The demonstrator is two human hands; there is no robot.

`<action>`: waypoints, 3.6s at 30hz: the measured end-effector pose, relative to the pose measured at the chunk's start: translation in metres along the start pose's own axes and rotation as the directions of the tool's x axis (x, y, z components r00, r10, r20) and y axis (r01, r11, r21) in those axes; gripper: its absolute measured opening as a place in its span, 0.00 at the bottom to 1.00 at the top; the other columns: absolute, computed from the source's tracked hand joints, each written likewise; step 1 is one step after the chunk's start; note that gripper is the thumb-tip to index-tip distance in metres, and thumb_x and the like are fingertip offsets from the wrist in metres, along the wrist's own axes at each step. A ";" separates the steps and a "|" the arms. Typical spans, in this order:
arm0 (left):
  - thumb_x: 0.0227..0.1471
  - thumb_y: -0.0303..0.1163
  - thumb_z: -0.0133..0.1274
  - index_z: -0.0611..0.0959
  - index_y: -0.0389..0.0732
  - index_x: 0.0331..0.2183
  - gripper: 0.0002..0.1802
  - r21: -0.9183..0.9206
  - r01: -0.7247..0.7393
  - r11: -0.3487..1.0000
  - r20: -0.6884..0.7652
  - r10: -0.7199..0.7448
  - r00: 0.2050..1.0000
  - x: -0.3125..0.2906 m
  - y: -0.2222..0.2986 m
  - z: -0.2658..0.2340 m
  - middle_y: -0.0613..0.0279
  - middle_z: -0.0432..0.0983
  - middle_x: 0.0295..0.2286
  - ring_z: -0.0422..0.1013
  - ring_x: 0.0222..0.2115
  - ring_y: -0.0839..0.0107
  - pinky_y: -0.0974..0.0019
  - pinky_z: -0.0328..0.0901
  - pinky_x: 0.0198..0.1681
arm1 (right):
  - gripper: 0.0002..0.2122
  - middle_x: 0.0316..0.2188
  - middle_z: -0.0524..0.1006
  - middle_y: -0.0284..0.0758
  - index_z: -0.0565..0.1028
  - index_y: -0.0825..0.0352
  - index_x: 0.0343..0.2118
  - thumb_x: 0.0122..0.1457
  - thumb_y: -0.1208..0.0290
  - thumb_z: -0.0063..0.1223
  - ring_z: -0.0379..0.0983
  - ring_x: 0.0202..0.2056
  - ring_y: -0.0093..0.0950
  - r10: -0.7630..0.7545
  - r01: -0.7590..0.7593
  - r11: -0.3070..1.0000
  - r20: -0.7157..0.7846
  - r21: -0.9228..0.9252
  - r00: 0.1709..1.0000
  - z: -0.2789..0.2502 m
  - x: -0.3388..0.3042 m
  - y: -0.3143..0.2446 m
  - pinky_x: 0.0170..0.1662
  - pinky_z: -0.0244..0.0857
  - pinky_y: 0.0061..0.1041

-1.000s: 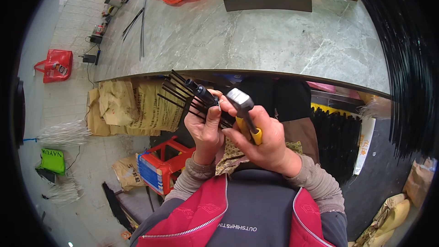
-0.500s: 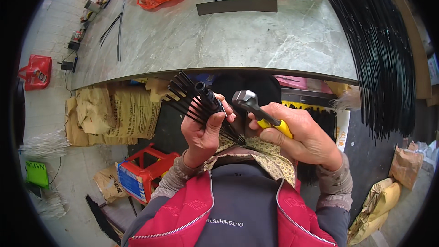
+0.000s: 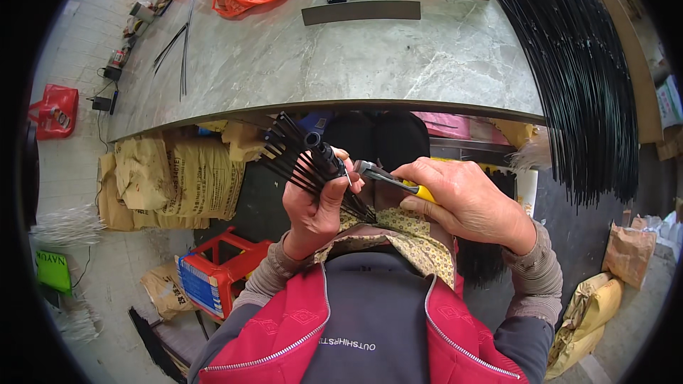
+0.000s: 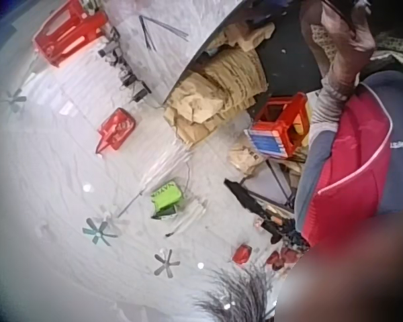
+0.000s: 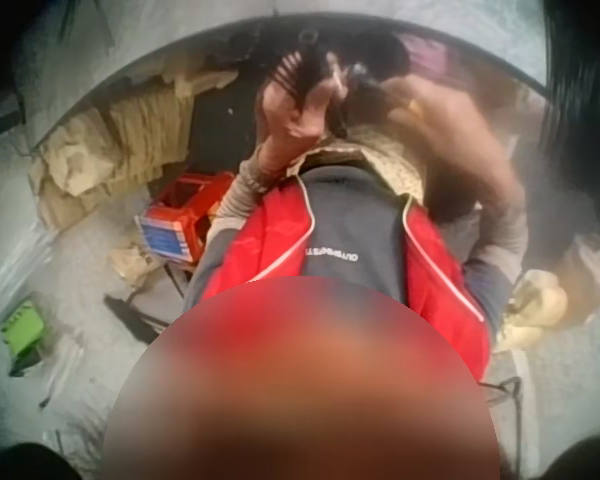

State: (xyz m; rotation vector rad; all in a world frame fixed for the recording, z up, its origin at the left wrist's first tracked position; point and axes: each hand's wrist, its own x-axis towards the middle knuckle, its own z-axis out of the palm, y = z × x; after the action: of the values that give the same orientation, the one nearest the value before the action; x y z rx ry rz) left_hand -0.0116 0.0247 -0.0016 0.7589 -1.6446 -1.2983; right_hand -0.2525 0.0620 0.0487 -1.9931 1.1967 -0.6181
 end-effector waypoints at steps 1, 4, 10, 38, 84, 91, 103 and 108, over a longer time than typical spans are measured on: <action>0.62 0.30 0.52 0.71 0.32 0.47 0.16 -0.001 -0.001 1.000 -0.001 0.001 1.000 0.000 0.000 0.000 0.59 0.72 0.34 0.72 0.31 0.75 0.69 0.69 0.39 | 0.16 0.34 0.77 0.42 0.72 0.69 0.45 0.58 0.66 0.59 0.76 0.35 0.43 0.000 0.000 1.000 0.000 -0.001 1.000 0.000 0.000 0.000 0.36 0.68 0.37; 0.62 0.30 0.52 0.71 0.32 0.47 0.15 0.028 -0.009 1.000 0.000 0.009 1.000 0.000 0.001 -0.001 0.60 0.72 0.34 0.72 0.31 0.76 0.69 0.69 0.39 | 0.15 0.35 0.77 0.43 0.72 0.70 0.44 0.58 0.66 0.59 0.76 0.36 0.44 0.001 -0.001 1.000 0.005 -0.026 1.000 0.001 0.000 -0.001 0.36 0.69 0.37; 0.63 0.29 0.51 0.71 0.32 0.46 0.14 -0.029 -0.014 0.999 -0.057 0.012 0.998 0.001 -0.002 -0.001 0.60 0.72 0.33 0.72 0.30 0.76 0.69 0.69 0.39 | 0.14 0.32 0.76 0.44 0.71 0.70 0.44 0.58 0.71 0.58 0.75 0.34 0.44 0.061 -0.060 0.998 -0.019 0.004 0.998 0.011 -0.002 -0.008 0.36 0.68 0.36; 0.58 0.19 0.53 0.73 0.30 0.48 0.16 0.018 0.007 1.000 -0.138 -0.004 0.990 -0.004 -0.009 0.000 0.59 0.77 0.36 0.76 0.34 0.74 0.70 0.70 0.42 | 0.17 0.37 0.75 0.45 0.69 0.71 0.46 0.59 0.67 0.58 0.75 0.39 0.45 0.076 -0.085 0.991 0.091 0.099 0.993 0.001 0.009 -0.005 0.41 0.69 0.36; 0.50 0.17 0.62 0.76 0.34 0.44 0.19 -0.391 0.181 0.902 -0.009 -0.201 0.980 0.018 0.005 -0.040 0.58 0.78 0.38 0.76 0.38 0.72 0.66 0.72 0.45 | 0.33 0.46 0.72 0.54 0.66 0.78 0.56 0.50 0.63 0.60 0.73 0.45 0.45 -0.183 0.083 0.483 -0.008 -0.872 0.983 0.008 0.023 -0.021 0.46 0.68 0.43; 0.48 0.15 0.62 0.77 0.34 0.42 0.18 -0.408 0.212 0.888 0.129 -0.174 0.976 0.027 -0.005 -0.052 0.59 0.77 0.37 0.76 0.38 0.71 0.66 0.72 0.45 | 0.15 0.30 0.75 0.43 0.70 0.73 0.36 0.53 0.68 0.61 0.77 0.31 0.37 0.070 -0.004 0.944 0.190 -0.330 0.979 -0.014 0.042 -0.016 0.32 0.68 0.34; 0.47 0.15 0.62 0.78 0.34 0.42 0.18 -0.373 0.131 0.919 0.149 -0.080 0.986 0.031 -0.014 -0.048 0.55 0.75 0.40 0.74 0.39 0.69 0.65 0.70 0.45 | 0.24 0.30 0.75 0.38 0.67 0.70 0.44 0.45 0.73 0.67 0.75 0.28 0.27 0.259 -0.277 0.947 0.126 0.164 0.958 0.015 0.031 0.009 0.30 0.68 0.27; 0.48 0.15 0.62 0.77 0.35 0.42 0.18 -0.376 0.150 0.914 0.124 -0.110 0.986 0.034 -0.012 -0.042 0.56 0.74 0.40 0.75 0.39 0.69 0.65 0.71 0.44 | 0.29 0.43 0.73 0.45 0.70 0.72 0.52 0.43 0.75 0.63 0.75 0.37 0.36 -0.238 0.096 0.873 -0.245 -0.478 0.940 0.013 0.015 -0.004 0.36 0.68 0.33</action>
State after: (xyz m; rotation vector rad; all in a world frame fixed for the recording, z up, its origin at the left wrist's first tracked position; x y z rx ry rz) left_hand 0.0117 -0.0256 -0.0014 0.5765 -1.3682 -1.7154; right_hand -0.2348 0.0546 0.0445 -2.4926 1.4638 -0.8022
